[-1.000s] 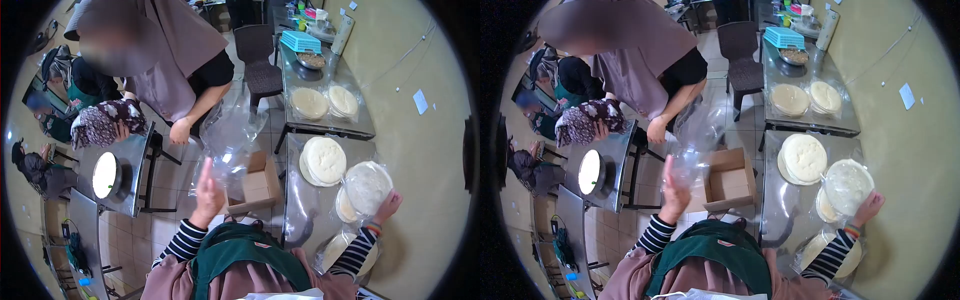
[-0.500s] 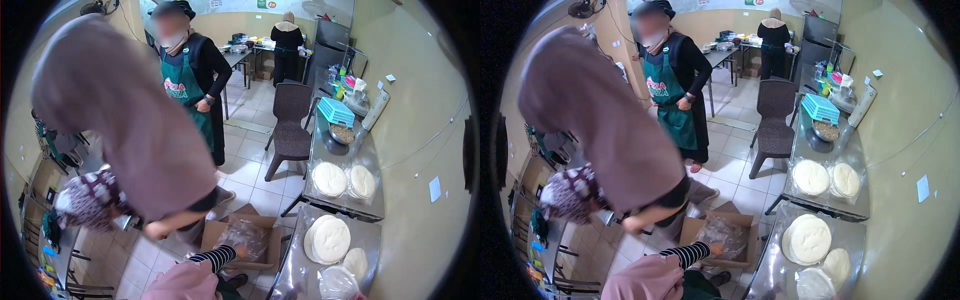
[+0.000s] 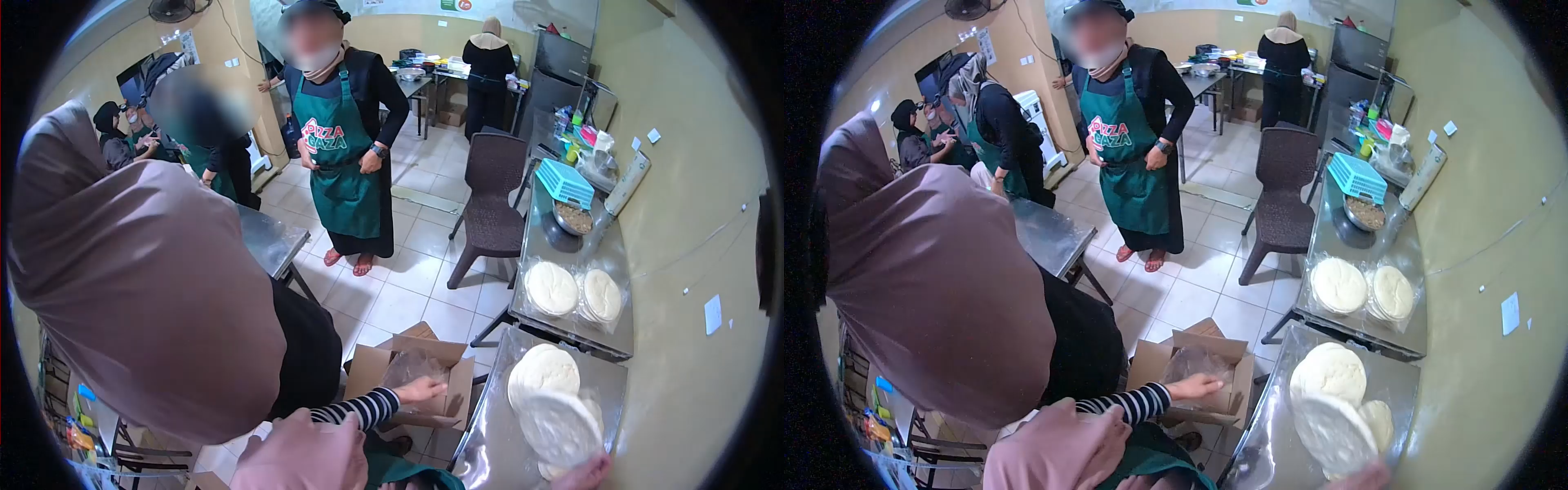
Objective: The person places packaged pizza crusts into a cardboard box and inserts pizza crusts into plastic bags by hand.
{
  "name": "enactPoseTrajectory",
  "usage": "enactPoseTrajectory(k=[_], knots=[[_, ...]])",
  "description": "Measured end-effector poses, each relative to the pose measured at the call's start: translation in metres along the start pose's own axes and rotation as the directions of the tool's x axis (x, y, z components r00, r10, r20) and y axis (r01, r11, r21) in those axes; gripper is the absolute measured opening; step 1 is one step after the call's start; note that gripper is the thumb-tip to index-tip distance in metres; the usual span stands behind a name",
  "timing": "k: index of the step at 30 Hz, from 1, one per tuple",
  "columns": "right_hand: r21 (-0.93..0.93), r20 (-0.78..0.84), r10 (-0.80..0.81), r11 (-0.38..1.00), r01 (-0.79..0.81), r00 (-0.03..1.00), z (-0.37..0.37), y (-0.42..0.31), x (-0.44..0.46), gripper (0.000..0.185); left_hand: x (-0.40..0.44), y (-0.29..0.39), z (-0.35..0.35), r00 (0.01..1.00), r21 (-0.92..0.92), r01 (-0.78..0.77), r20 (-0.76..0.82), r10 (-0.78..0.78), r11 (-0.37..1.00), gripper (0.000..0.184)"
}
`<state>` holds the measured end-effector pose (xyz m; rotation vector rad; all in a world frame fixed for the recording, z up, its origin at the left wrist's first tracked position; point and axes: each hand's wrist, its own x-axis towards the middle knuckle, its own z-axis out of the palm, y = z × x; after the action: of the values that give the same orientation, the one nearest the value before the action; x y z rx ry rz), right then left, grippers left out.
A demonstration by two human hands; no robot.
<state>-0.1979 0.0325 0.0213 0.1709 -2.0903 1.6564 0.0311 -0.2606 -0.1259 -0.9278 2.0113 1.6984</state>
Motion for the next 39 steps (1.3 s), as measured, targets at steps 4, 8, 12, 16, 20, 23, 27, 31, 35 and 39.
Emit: enactPoseTrajectory(k=[4, 8, 12, 16, 20, 23, 27, 31, 35, 39], knots=[[0.648, 0.367, 0.378, 0.552, -0.525, 0.850, 0.047, -0.038, -0.041, 0.017, -0.078, 0.069, 0.005, 0.872, -0.585, -0.443, -0.102, 0.480, 0.680, 0.082], [0.494, 0.767, 0.355, 0.206, -0.845, 0.535, 0.080, -0.094, -0.086, 0.012, -0.120, 0.100, -0.004, 0.793, -0.625, -0.606, -0.419, 0.443, 0.492, 0.075], [0.397, 0.872, 0.209, 0.227, -0.889, 0.442, 0.088, -0.083, -0.104, 0.018, -0.162, 0.109, -0.026, 0.789, -0.688, -0.603, -0.589, 0.176, 0.405, 0.046], [0.310, 0.905, 0.154, 0.397, -0.864, 0.396, 0.106, -0.098, -0.073, 0.020, -0.179, 0.085, -0.030, 0.802, -0.705, -0.581, -0.580, 0.142, 0.407, 0.046], [0.467, 0.818, -0.172, 0.756, -0.458, 0.549, 0.144, -0.120, -0.058, 0.030, -0.188, 0.065, -0.036, 0.840, -0.709, -0.533, -0.512, 0.183, 0.462, 0.048], [0.516, 0.820, -0.480, 0.856, -0.040, 0.311, 0.168, -0.126, -0.050, 0.037, -0.194, 0.071, -0.039, 0.858, -0.700, -0.507, -0.462, 0.222, 0.503, 0.050], [0.209, 0.941, -0.296, 0.890, -0.404, -0.165, 0.176, -0.150, -0.076, 0.043, -0.204, 0.083, -0.050, 0.893, -0.653, -0.441, -0.388, 0.228, 0.616, 0.051], [0.098, 0.958, -0.229, 0.827, -0.553, -0.172, 0.188, -0.125, -0.094, 0.038, -0.203, 0.063, -0.056, 0.907, -0.867, -0.385, -0.292, 0.303, 0.315, 0.072], [0.178, 0.982, -0.129, 0.403, -0.898, 0.136, 0.184, -0.115, -0.113, 0.028, -0.204, 0.046, -0.057, 0.703, -0.908, -0.418, -0.332, 0.629, -0.012, 0.099], [0.283, 0.958, -0.044, 0.302, -0.910, 0.284, 0.172, -0.124, -0.134, 0.028, -0.214, 0.054, -0.049, 0.711, -0.693, -0.674, -0.518, 0.475, 0.254, 0.099]])
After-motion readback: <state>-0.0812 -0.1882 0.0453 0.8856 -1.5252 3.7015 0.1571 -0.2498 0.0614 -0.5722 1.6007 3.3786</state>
